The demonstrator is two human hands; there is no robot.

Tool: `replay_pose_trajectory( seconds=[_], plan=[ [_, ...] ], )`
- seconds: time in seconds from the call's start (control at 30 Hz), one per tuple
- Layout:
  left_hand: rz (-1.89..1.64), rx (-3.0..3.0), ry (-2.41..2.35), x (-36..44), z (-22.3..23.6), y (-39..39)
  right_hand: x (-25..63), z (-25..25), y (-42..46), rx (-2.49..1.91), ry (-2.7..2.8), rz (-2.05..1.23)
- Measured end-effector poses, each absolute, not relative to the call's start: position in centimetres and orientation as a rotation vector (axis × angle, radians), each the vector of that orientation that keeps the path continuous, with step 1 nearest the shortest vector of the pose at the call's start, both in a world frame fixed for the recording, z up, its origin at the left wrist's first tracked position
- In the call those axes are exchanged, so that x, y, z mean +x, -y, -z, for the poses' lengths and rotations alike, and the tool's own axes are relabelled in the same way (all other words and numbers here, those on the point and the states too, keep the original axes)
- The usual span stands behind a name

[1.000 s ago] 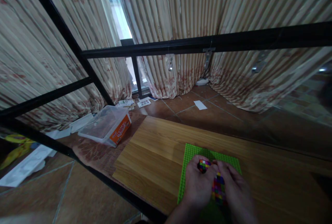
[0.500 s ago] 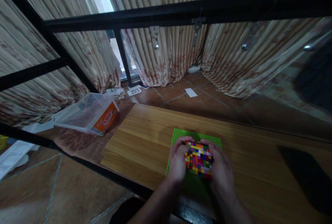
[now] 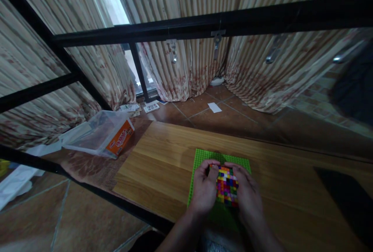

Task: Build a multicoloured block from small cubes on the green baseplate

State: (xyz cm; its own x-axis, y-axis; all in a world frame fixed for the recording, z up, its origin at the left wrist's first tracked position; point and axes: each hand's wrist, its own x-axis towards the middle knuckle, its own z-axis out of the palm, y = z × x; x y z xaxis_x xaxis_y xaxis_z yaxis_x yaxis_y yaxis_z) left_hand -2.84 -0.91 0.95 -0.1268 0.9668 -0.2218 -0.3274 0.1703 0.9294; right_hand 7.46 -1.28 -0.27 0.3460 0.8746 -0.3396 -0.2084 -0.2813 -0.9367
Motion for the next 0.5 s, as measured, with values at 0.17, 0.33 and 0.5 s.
replay_pose_trajectory(
  seconds=[0.17, 0.33, 0.5],
  plan=[
    [-1.305, 0.756, -1.177, -2.74, -0.73, 1.02, 7.48, 0.29, 1.19, -1.521, 0.684, -1.169],
    [-1.3, 0.796, -1.212, -2.67, -0.42, 1.01, 7.42, -0.12, 1.2, -1.539, 0.709, -1.182],
    [-1.298, 0.773, -1.217, -2.3, -0.53, 0.93, 7.53, -0.05, 1.22, -1.57, 0.68, -1.191]
  ],
)
